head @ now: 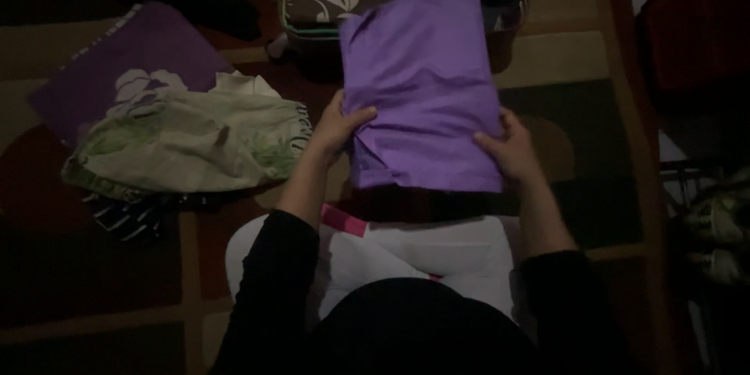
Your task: The person folds a black garment, a purple garment, and a beige garment before placing them into a suitcase.
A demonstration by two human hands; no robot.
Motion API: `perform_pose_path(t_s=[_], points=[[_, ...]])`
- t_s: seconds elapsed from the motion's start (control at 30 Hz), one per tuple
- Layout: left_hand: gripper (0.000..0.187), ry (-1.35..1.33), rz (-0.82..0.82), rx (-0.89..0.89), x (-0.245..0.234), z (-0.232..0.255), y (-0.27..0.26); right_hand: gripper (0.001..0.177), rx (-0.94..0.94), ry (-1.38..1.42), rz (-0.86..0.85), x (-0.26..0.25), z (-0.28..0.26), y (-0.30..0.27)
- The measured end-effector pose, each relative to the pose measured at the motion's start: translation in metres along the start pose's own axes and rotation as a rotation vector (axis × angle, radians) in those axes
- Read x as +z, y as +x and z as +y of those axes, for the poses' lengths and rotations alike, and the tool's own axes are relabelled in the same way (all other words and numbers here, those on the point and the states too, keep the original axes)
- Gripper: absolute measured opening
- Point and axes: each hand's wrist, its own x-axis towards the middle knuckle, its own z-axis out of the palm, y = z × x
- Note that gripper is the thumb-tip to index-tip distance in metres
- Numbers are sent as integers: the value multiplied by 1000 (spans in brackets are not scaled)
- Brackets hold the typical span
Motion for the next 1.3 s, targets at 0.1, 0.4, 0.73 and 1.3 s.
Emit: perform_pose_path(t_s=[0.1,0.4,0.73,1.3], points=[[82,245,137,14,-27,-74,23,86,229,-280,54,-3,65,3],[85,1044,143,-440,-69,-263,42,88,351,-1026,-201,-3,178,23],[71,1250,292,-184,-24,-171,5,48,228,-1075,-426,-10,230,38],[76,1233,115,-531,-40,-208,16,29,448,-1283,-556,6,198,30]])
